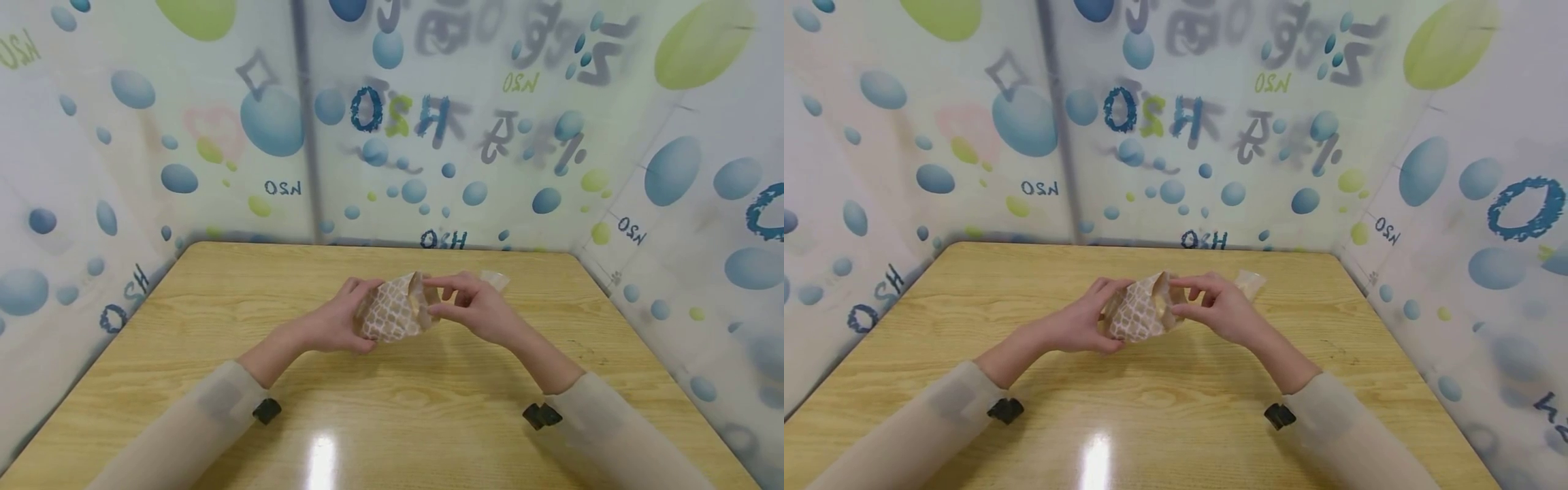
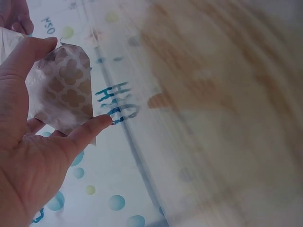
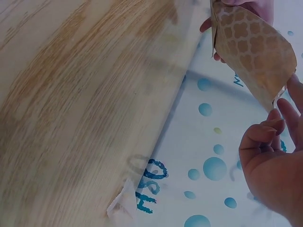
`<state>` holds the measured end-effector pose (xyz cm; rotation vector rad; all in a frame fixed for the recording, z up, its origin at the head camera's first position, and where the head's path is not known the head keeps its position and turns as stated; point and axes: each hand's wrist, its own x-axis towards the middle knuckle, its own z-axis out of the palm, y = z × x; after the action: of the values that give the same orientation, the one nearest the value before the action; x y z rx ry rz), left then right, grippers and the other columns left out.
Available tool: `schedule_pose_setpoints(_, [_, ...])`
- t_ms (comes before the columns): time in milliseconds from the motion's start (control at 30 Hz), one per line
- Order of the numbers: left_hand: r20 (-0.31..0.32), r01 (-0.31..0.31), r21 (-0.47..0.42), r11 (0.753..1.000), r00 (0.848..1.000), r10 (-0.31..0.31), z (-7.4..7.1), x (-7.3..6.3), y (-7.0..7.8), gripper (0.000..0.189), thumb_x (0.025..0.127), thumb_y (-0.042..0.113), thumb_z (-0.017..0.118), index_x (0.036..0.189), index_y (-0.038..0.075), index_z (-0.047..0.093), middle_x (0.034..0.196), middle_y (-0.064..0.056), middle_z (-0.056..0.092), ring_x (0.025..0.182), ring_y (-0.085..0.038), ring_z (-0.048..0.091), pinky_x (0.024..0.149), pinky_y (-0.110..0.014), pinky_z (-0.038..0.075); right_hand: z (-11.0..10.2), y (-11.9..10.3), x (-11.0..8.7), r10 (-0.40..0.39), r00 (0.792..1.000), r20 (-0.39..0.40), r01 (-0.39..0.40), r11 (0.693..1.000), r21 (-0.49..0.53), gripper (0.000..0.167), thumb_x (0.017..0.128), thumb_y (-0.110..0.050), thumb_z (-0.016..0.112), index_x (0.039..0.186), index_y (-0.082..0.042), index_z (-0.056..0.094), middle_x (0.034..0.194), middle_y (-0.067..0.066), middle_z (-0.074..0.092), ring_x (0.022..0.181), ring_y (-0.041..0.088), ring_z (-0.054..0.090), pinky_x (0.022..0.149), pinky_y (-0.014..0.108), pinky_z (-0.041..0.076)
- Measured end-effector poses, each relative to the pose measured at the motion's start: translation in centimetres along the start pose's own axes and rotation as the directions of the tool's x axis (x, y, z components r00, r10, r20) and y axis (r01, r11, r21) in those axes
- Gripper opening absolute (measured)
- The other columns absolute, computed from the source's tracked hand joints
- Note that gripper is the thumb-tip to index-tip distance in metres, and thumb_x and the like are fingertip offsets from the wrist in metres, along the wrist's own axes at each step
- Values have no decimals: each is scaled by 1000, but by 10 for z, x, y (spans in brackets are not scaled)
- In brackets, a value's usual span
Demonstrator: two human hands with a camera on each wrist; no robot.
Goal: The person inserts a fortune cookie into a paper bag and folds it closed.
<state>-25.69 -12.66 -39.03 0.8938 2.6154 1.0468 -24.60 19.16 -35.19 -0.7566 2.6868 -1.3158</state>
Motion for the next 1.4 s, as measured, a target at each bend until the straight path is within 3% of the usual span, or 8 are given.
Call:
schedule_pose_setpoints(867, [4,-16,0,1000,1000,16,2,1,4,112,83,18,93,171,21,24,161,-18,32,144,-36,45,121,-60,47,7,-5,2,26,999,31,-25,998,-57,45,99,-29,83,143,-23,75,109,8,56,78,22,49,62,29,47])
schedule_pose_setpoints(1167, [-23,-21,-1,1000,1000,21,-1,-2,-1,112,82,19,93,171,17,25,159,-21,33,141,-37,46,119,-62,48,-3,10,-8,12,1000,6,-11,999,-31,41,102,-28,80,142,-26,75,112,14,58,71,17,46,60,29,44])
schedule_pose_setpoints(1400, [-35,-42,18,999,998,42,-3,-3,-4,111,82,20,93,171,15,26,157,-23,35,138,-36,47,116,-60,50,-24,34,-19,30,999,-33,-29,999,23,41,104,-24,77,145,-18,73,116,14,60,65,15,45,58,29,44])
